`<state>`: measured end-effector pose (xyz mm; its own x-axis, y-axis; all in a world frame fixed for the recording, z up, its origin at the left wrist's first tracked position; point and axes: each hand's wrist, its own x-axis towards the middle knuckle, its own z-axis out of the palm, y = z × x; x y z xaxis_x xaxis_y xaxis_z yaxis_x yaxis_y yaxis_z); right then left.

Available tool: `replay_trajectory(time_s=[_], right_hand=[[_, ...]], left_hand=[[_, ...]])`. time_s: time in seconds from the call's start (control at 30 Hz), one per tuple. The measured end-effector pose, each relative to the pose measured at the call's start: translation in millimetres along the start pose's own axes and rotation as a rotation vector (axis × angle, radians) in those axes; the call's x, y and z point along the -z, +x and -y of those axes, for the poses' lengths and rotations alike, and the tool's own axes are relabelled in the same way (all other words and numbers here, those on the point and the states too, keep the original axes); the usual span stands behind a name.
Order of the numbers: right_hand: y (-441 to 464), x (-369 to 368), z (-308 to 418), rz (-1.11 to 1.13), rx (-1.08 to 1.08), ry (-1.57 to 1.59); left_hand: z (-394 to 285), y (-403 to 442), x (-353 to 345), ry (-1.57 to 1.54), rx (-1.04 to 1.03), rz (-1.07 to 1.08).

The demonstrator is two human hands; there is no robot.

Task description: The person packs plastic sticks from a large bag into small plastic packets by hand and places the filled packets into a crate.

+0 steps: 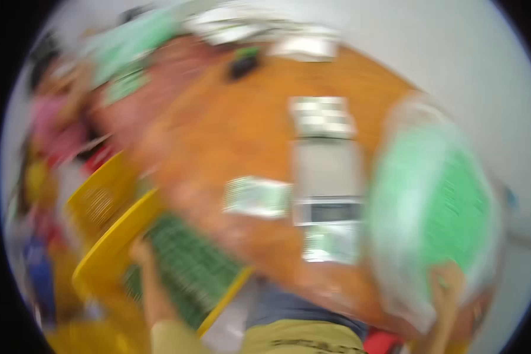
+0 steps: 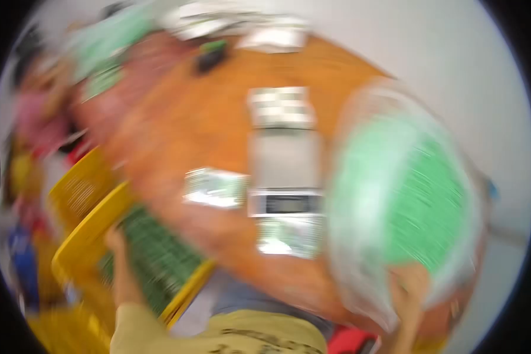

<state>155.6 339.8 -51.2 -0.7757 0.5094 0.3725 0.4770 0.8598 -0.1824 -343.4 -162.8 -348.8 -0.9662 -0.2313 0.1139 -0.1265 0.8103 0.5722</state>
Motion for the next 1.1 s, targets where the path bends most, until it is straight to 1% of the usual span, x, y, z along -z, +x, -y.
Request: replay_trajectory(time_s=[0.03,0.07,0.1,0.13,0.17,0.2,0.23,0.27,0.33,0.37,0.4,0.43,0.5,0.6,0.7,0.8,0.9,1.0,1.1], right_hand=[[2.8,7.6,1.9,0.09,-0.043,-0.081],[8.1,15.6,-3.0,0.078,0.003,0.0],[4.8,23.6,-12.9,0.062,0.0,-0.022],[3.3,37.6,-16.7,-0.027,-0.099,-0.02],[3.1,49.0,-21.1,-0.113,-0.167,0.015],[3.0,56.3,-24.4,-0.219,-0.294,0.09],[5.0,57.6,-33.3,-0.317,-0.404,0.183],[10.8,58.3,-38.2,-0.415,-0.503,0.288],[37.8,30.1,-79.1,-0.291,-0.346,0.03],[44.4,19.4,-101.9,-0.131,-0.363,-0.07],[50.5,9.0,-123.1,0.025,-0.376,-0.172],[57.3,2.2,-135.1,0.03,-0.327,-0.221],[71.6,-12.0,-151.8,0.047,-0.227,-0.317],[78.9,-29.0,-177.4,0.106,-0.136,-0.418],[81.5,-34.0,-184.4,-0.042,-0.051,-0.402],[82.7,-42.2,-197.4,-0.024,0.051,-0.496],[85.4,-42.4,-200.1,0.05,0.024,-0.579],[84.1,-48.9,-196.4,-0.139,0.046,-0.62],[85.4,-58.4,-199.2,-0.249,0.052,-0.647]], left_hand=[[4.8,-5.2,-5.4,-0.265,0.014,0.171],[61.9,20.8,-40.8,-0.544,0.148,0.258],[70.8,31.2,-42.0,-0.017,-0.012,0.251],[135.9,67.8,-76.1,0.045,-0.302,0.031],[52.8,27.4,-36.1,0.184,-0.125,-0.004],[0.9,4.4,-12.4,0.267,-0.294,-0.06],[-30.6,-16.6,8.7,0.363,-0.445,-0.131],[-42.8,-22.1,23.7,0.462,-0.587,-0.215],[-45.8,-2.4,12.9,0.375,-0.603,-0.076],[-47.8,7.6,6.0,0.321,-0.611,-0.011],[-51.4,10.5,-3.5,0.159,-0.784,-0.135],[-71.6,0.2,1.9,0.078,-0.817,-0.085],[-144.3,-43.0,26.4,-0.076,-0.877,0.018],[-202.5,-91.9,49.3,-0.186,-1.043,0.053],[-230.7,-123.2,62.5,-0.179,-1.133,0.097],[-259.1,-151.0,71.9,-0.199,-1.206,0.102],[-280.8,-167.2,79.1,-0.197,-1.313,0.135],[-301.7,-189.2,91.6,-0.223,-1.36,0.189],[-330.2,-214.0,102.1,-0.315,-1.419,0.224]])
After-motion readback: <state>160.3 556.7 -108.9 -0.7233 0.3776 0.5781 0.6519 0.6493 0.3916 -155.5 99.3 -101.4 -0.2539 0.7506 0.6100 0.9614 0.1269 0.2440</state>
